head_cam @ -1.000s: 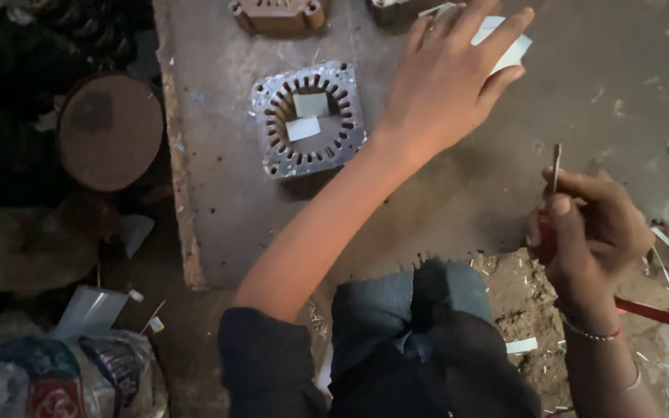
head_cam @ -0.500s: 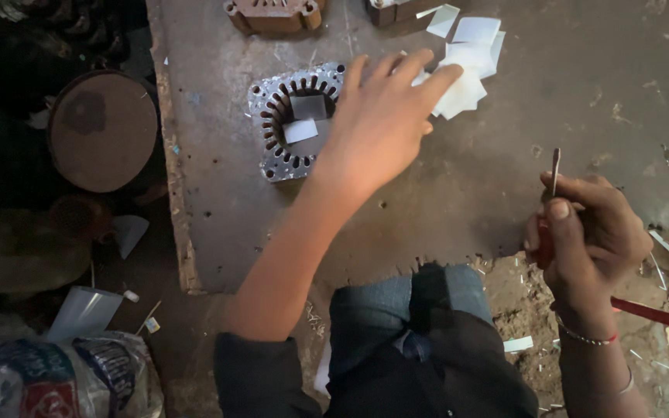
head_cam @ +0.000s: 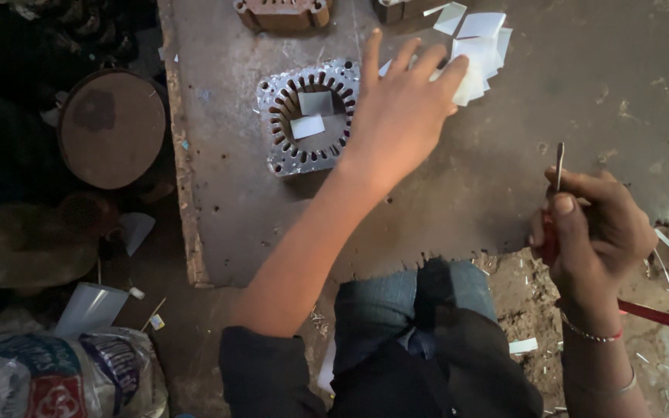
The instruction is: The person inserts small rectangular pieces of white insulation paper into the slots of an electromechanical stator by hand, using a small metal tool to push the paper fully into place.
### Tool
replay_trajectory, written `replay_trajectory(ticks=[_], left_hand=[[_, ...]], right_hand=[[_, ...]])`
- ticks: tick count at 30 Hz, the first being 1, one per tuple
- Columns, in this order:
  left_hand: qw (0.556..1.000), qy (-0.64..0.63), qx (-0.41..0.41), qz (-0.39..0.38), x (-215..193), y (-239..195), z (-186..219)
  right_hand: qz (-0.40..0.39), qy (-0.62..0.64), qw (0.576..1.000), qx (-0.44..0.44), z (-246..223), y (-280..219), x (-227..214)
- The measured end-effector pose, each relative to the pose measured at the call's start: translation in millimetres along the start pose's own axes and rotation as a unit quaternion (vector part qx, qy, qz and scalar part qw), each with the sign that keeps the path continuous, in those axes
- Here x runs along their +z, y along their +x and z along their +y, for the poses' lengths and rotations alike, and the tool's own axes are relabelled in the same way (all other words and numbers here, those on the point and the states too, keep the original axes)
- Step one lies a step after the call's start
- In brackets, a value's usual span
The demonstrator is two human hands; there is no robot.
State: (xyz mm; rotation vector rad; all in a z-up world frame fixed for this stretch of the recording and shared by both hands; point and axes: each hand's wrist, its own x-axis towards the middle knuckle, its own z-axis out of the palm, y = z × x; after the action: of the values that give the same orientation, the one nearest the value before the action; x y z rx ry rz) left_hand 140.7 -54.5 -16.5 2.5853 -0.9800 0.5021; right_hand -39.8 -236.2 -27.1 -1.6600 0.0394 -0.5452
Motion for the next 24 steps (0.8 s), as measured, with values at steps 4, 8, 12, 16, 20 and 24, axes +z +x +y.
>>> replay_trajectory(ticks=[4, 8, 12, 16, 20, 24], left_hand=[[0.999, -0.044, -0.013, -0.012, -1, 1, -4], [0.999, -0.031, -0.014, -0.026, -5, 2, -2], [0.998, -0.063, -0.013, 0.007, -6, 2, 1], [0.998, -0.056, -0.019, -0.001, -5, 3, 5], [0.998, -0.057, -0.011, 0.013, -3, 3, 3], [0.998, -0.065, -0.008, 0.013, -1, 2, 0]], right_hand=[[-0.009, 0.008, 1.0, -0.01, 7, -4, -4], [-0.014, -0.016, 0.999, -0.033, 9, -4, -5], [0.0, 0.009, 1.0, -0.017, 8, -3, -3], [-0.004, 0.003, 1.0, -0.018, 2, 0, 0], [0.022, 0.024, 0.999, 0.021, -5, 0, 5], [0.015, 0.015, 1.0, 0.011, -9, 2, 6]])
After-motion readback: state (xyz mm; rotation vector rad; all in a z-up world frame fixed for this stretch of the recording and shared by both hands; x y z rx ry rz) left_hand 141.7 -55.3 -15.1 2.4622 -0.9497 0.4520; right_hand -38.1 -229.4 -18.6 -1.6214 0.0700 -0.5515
